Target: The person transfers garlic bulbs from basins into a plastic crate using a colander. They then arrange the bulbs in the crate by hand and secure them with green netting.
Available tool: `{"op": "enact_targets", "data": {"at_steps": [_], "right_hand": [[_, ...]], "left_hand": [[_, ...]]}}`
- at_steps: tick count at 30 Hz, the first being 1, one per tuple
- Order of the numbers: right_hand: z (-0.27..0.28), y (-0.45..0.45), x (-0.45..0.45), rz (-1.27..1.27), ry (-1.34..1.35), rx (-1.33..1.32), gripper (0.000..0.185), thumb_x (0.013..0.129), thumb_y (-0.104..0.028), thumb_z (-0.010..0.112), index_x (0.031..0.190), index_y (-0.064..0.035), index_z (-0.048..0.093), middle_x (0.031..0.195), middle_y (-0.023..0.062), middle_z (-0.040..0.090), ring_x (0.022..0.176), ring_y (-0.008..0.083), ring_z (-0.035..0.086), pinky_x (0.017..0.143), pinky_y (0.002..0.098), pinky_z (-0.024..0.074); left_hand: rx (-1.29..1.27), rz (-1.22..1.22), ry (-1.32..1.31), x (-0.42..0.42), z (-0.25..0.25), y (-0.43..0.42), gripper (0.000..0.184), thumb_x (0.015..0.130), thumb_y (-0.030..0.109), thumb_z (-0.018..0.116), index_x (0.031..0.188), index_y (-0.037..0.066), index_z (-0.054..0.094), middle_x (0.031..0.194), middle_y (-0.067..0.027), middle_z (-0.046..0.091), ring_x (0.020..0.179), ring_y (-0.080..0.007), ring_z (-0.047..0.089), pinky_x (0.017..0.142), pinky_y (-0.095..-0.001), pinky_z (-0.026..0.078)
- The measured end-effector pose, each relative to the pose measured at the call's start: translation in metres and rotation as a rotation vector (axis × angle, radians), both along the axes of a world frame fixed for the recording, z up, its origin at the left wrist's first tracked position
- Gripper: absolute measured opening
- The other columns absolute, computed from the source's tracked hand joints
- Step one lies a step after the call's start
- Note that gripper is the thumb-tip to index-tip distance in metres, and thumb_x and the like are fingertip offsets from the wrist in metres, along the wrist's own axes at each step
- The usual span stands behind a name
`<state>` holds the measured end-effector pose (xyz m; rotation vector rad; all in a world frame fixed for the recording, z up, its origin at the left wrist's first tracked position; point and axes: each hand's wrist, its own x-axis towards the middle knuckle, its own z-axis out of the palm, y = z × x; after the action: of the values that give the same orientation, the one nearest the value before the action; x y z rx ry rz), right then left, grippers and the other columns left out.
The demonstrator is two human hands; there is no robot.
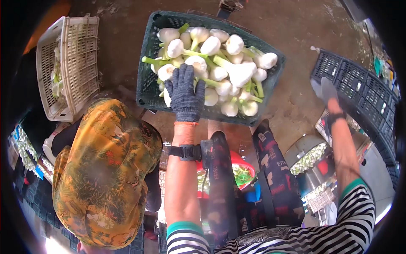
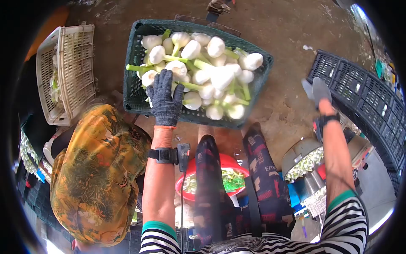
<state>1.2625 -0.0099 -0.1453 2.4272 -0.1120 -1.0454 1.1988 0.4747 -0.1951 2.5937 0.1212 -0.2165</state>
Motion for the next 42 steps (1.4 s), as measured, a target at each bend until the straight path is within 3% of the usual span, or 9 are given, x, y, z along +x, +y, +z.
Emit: {"op": "enact_targets", "data": {"at_steps": [4,8,10,14,22,27,30,35,42], "right_hand": [[0.007,0.087,-0.036,-0.783,-0.348,0.763,0.032,0.090,-0.017,0.052,0.117,-0.0007,0.053,0.105,0.0115,0.062,0.096,0.0154,0.059,0.079,0.0281,0.0482],[0.006,0.217,-0.049,-0.558,-0.525,1.311,0.040,0.084,-0.010,0.060,0.122,-0.0023,0.050,0.113,0.0131,0.058,0.101,0.0198,0.057,0.089,0.0316,0.0450],[-0.004,0.244,-0.039,0.033,-0.561,1.216,0.046,0.079,-0.013,0.063,0.122,-0.0021,0.048,0.118,0.0189,0.053,0.108,0.0304,0.053,0.093,0.0375,0.0424],[-0.037,0.266,-0.044,-0.088,-0.512,1.087,0.060,0.074,-0.028,0.066,0.124,-0.0021,0.044,0.123,0.0205,0.047,0.113,0.0365,0.045,0.097,0.0423,0.0376],[-0.055,0.255,-0.036,-0.008,-0.464,1.149,0.060,0.075,-0.032,0.065,0.126,-0.0095,0.045,0.122,0.0175,0.049,0.108,0.0356,0.046,0.093,0.0444,0.0379],[-0.028,0.246,-0.027,-0.133,-0.226,1.211,0.068,0.078,-0.036,0.062,0.134,-0.0068,0.036,0.135,0.0220,0.037,0.127,0.0382,0.032,0.105,0.0427,0.0280],[-0.012,0.234,-0.034,-0.227,-0.411,1.312,0.064,0.078,-0.020,0.068,0.131,-0.0002,0.038,0.127,0.0221,0.047,0.118,0.0345,0.046,0.100,0.0380,0.0364],[-0.014,0.217,-0.058,-1.104,-0.711,1.379,0.046,0.088,-0.010,0.056,0.129,0.0016,0.039,0.123,0.0135,0.050,0.112,0.0178,0.049,0.096,0.0305,0.0397],[-0.039,0.205,-0.079,-1.076,-0.836,1.305,0.031,0.090,-0.014,0.053,0.116,-0.0001,0.043,0.110,0.0066,0.050,0.099,0.0129,0.048,0.085,0.0285,0.0409]], "left_hand": [[-0.115,0.197,-0.187,0.002,0.010,0.020,0.049,0.079,0.024,0.065,0.122,0.005,0.051,0.120,-0.0175,0.055,0.117,-0.0359,0.046,0.101,-0.0498,0.028],[0.386,0.384,-0.055,0.049,-0.005,0.056,0.053,0.081,0.034,0.057,0.123,0.004,0.047,0.126,-0.0198,0.047,0.121,-0.0357,0.039,0.096,-0.0523,0.031],[0.426,0.299,0.045,0.067,-0.015,0.057,0.055,0.083,0.037,0.054,0.125,0.004,0.045,0.132,-0.0198,0.041,0.126,-0.0350,0.033,0.098,-0.0528,0.029],[0.373,-0.151,0.042,0.074,-0.021,0.032,0.060,0.086,0.042,0.051,0.130,0.004,0.041,0.137,-0.0218,0.036,0.129,-0.0373,0.030,0.104,-0.0489,0.025],[0.016,0.093,0.536,0.115,-0.035,0.063,0.072,0.087,0.059,0.034,0.134,0.005,0.036,0.118,-0.0269,0.052,0.111,-0.0413,0.049,0.095,-0.0445,0.037],[-0.102,-0.081,0.091,0.103,-0.080,0.092,0.058,0.091,0.046,0.040,0.127,0.001,0.047,0.123,-0.0255,0.050,0.114,-0.0385,0.047,0.099,-0.0402,0.034],[-0.509,0.467,-0.007,0.097,-0.018,0.077,0.043,0.088,0.022,0.056,0.122,-0.004,0.050,0.120,-0.0161,0.056,0.108,-0.0245,0.054,0.093,-0.0315,0.040],[-0.418,0.579,-0.136,0.058,0.021,0.094,0.048,0.084,0.014,0.061,0.125,-0.006,0.044,0.120,-0.0133,0.056,0.109,-0.0189,0.052,0.094,-0.0298,0.039],[-0.795,0.792,0.222,0.069,-0.018,0.120,0.034,0.084,0.013,0.062,0.116,0.004,0.052,0.096,-0.0071,0.060,0.085,-0.0167,0.057,0.071,-0.0301,0.048]]}}
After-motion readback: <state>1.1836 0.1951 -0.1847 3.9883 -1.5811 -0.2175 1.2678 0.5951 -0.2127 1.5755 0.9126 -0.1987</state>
